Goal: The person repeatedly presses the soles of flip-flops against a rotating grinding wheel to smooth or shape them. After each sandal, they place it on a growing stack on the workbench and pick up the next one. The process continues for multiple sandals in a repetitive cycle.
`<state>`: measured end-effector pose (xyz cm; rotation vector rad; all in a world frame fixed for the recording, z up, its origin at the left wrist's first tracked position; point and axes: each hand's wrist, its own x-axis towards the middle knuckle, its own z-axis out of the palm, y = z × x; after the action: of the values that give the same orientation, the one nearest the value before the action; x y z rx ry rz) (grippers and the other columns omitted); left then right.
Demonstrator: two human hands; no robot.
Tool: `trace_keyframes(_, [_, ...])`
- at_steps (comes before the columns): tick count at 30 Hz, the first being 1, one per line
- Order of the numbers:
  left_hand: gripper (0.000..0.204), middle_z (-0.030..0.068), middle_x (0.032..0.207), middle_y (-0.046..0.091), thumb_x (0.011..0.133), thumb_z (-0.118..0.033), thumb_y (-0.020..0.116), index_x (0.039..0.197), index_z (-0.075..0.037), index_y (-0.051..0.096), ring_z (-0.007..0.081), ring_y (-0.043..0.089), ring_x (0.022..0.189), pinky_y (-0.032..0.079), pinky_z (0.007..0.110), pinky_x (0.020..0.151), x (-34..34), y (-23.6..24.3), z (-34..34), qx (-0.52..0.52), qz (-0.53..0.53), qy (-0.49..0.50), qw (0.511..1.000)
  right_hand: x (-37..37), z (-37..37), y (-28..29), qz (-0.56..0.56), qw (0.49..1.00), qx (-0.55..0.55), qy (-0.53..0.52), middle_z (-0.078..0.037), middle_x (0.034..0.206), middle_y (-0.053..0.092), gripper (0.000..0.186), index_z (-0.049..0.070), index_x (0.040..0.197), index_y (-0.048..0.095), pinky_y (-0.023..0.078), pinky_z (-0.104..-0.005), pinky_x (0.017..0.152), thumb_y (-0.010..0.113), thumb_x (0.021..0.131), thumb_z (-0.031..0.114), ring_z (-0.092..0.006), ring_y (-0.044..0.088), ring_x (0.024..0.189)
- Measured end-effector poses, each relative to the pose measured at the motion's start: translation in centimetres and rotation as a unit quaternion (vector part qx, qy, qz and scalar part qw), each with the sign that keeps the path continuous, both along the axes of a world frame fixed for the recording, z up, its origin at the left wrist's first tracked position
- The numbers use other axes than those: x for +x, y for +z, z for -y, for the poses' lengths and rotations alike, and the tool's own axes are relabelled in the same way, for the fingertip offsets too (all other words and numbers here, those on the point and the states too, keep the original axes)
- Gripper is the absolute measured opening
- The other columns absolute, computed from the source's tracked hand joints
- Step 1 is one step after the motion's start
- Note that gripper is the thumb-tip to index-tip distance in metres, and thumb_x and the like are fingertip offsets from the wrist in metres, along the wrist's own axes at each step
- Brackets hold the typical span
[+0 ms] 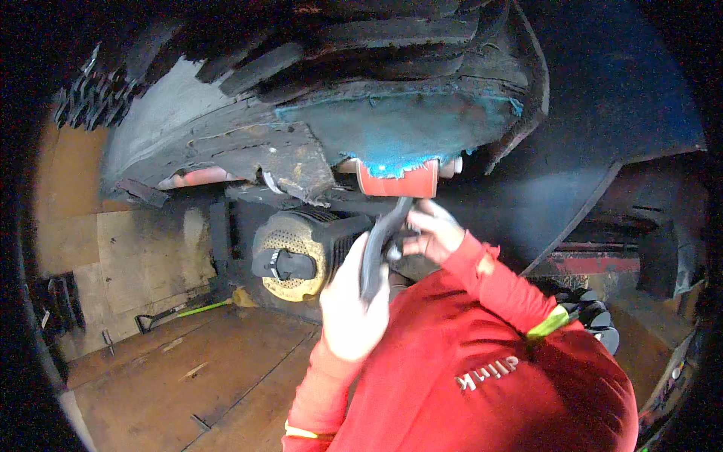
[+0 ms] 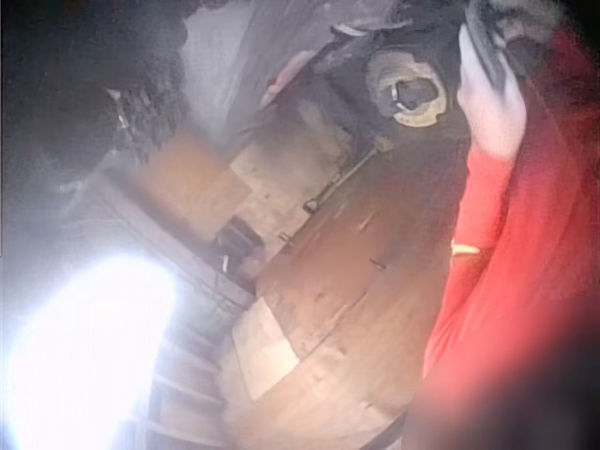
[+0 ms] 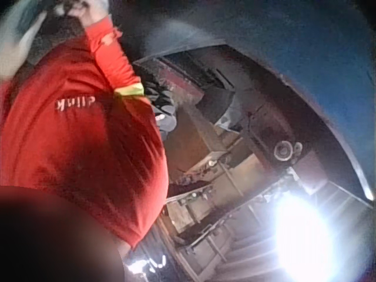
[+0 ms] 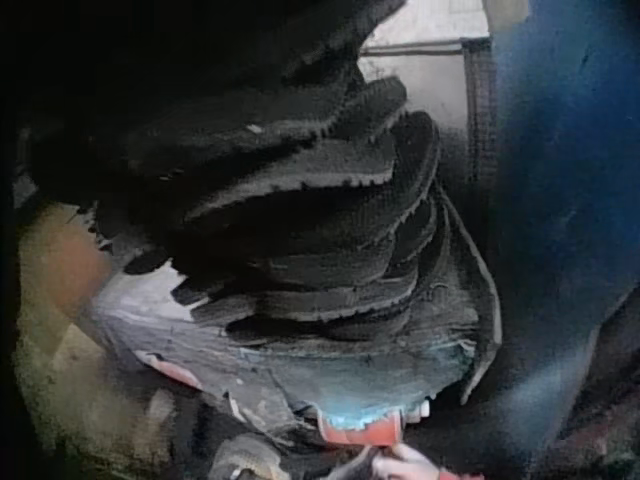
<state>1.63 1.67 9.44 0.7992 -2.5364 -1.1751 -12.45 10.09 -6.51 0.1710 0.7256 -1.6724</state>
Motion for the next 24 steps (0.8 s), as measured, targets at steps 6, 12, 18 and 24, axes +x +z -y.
trace_keyframes(6, [0.056,0.0228,0.113,0.071,0.090,-0.001,0.067,0.144,0.000,0.053,0.0250,0.075,0.095,0.057,0.032,0.081,7.7,-2.4,-1.1,-0.032,0.014,0.018,0.999,2.2,-1.5,-2.3,-0.025,0.997,-0.066,0.032,-0.011,0.124,0.062,0.053,0.016,0.149,0.041,0.058,-0.0437,0.094,0.060,0.101,0.005,-0.0253,0.066,0.110])
trace_keyframes(12, [0.052,0.0188,0.135,0.063,0.091,0.004,0.065,0.141,0.001,0.054,0.0247,0.063,0.124,0.050,0.035,0.102,14.4,-11.3,-2.1,0.162,-0.045,0.086,0.982,4.5,-1.9,-2.7,-0.348,0.936,-0.045,0.013,-0.010,0.136,0.057,0.105,0.019,0.166,0.005,0.054,-0.0344,0.098,0.072,0.088,-0.002,-0.0229,0.062,0.116])
trace_keyframes(18, [0.080,0.0190,0.159,0.038,0.090,-0.015,0.076,0.156,0.001,0.034,0.0282,0.035,0.149,0.030,0.039,0.121,3.3,-15.8,4.1,0.344,-0.090,-0.055,0.933,4.2,-1.4,-3.4,-0.294,0.951,-0.090,0.029,-0.009,0.158,0.034,0.123,0.013,0.163,-0.015,0.043,-0.0323,0.111,0.075,0.082,-0.006,-0.0203,0.045,0.136])
trace_keyframes(24, [0.074,0.0137,0.141,0.054,0.092,-0.008,0.070,0.156,0.000,0.033,0.0194,0.057,0.125,0.047,0.034,0.105,-1.8,-13.7,5.3,0.431,-0.053,-0.121,0.893,3.8,-1.3,-2.4,-0.285,0.951,-0.101,0.065,-0.009,0.147,0.047,0.117,0.018,0.166,-0.001,0.052,-0.0356,0.100,0.074,0.081,-0.012,-0.0192,0.055,0.127])
